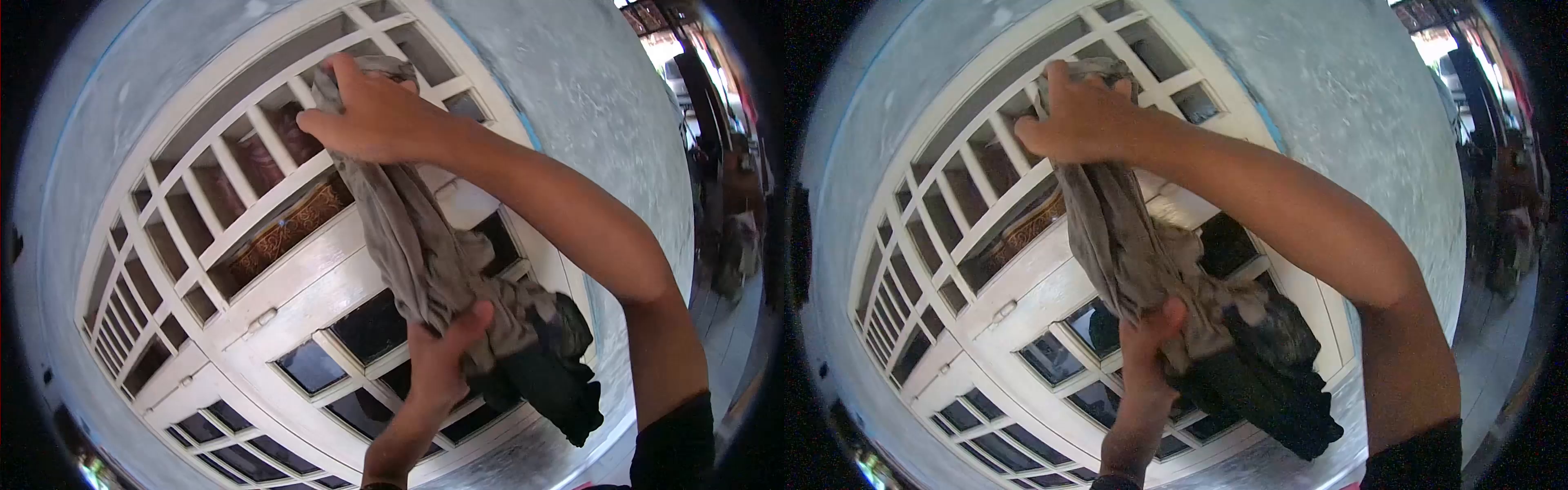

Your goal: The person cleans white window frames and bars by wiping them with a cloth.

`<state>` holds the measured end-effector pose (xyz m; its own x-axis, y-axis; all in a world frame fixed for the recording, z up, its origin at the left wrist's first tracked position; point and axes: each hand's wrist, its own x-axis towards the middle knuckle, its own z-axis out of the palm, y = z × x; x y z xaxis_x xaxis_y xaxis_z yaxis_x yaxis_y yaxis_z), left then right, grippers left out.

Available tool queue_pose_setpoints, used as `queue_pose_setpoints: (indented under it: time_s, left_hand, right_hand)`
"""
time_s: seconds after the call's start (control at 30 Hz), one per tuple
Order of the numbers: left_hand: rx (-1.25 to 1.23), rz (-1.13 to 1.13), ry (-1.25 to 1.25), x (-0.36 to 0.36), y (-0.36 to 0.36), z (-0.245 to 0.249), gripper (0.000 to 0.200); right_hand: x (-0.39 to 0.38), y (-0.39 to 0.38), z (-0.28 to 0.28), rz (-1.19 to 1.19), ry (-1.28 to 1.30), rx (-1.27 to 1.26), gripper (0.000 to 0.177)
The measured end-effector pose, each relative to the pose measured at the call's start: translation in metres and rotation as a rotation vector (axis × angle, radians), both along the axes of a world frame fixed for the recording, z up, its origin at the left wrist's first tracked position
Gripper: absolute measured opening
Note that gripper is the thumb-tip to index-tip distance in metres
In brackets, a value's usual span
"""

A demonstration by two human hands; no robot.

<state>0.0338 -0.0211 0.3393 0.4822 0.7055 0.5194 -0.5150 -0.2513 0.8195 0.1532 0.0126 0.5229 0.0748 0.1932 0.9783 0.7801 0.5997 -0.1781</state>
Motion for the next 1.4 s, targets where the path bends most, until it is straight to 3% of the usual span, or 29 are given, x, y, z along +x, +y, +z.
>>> queue_pose_setpoints:
  time_s: [0.13, 0.23, 0.37, 0.63, 0.77, 1.03, 1.07, 1.17, 1.3, 1.4]
  left_hand:
    - [-0.091, -0.198, -0.157, -0.002, 0.02, 0.029, 0.048]
    - [0.008, -0.066, -0.084, -0.006, 0.016, 0.035, 0.042]
    - [-0.062, -0.069, -0.068, -0.016, 0.021, 0.031, 0.055]
    - [-0.08, -0.08, -0.053, -0.024, 0.028, 0.028, 0.06]
    - [-0.067, 0.039, -0.044, -0.026, 0.021, 0.03, 0.055]
    - [-0.061, -0.121, -0.095, -0.029, 0.031, 0.025, 0.055]
    - [-0.052, -0.088, -0.089, -0.029, 0.03, 0.025, 0.056]
    - [-0.034, -0.001, -0.072, -0.031, 0.027, 0.025, 0.059]
    - [0.054, -0.021, -0.091, -0.033, 0.032, 0.02, 0.061]
    - [0.027, -0.05, -0.089, -0.033, 0.035, 0.02, 0.061]
  right_hand:
    - [-0.019, 0.019, 0.032, -0.142, -0.104, -0.129, 0.103]
    - [-0.021, 0.031, 0.032, -0.217, -0.162, -0.208, 0.106]
    - [-0.018, 0.043, 0.032, -0.341, -0.265, -0.217, 0.109]
    - [-0.014, 0.046, 0.026, -0.303, -0.252, -0.13, 0.11]
    - [-0.02, 0.042, 0.03, -0.263, -0.216, -0.219, 0.113]
    - [0.006, 0.039, 0.027, -0.148, -0.292, -0.092, 0.111]
    - [0.009, 0.039, 0.025, -0.154, -0.291, -0.055, 0.1]
    - [0.024, 0.045, 0.033, 0.146, -0.311, -0.155, 0.088]
    - [0.023, 0.019, 0.031, 0.123, -0.365, -0.315, 0.081]
    - [0.03, 0.032, 0.037, 0.091, -0.437, -0.227, 0.083]
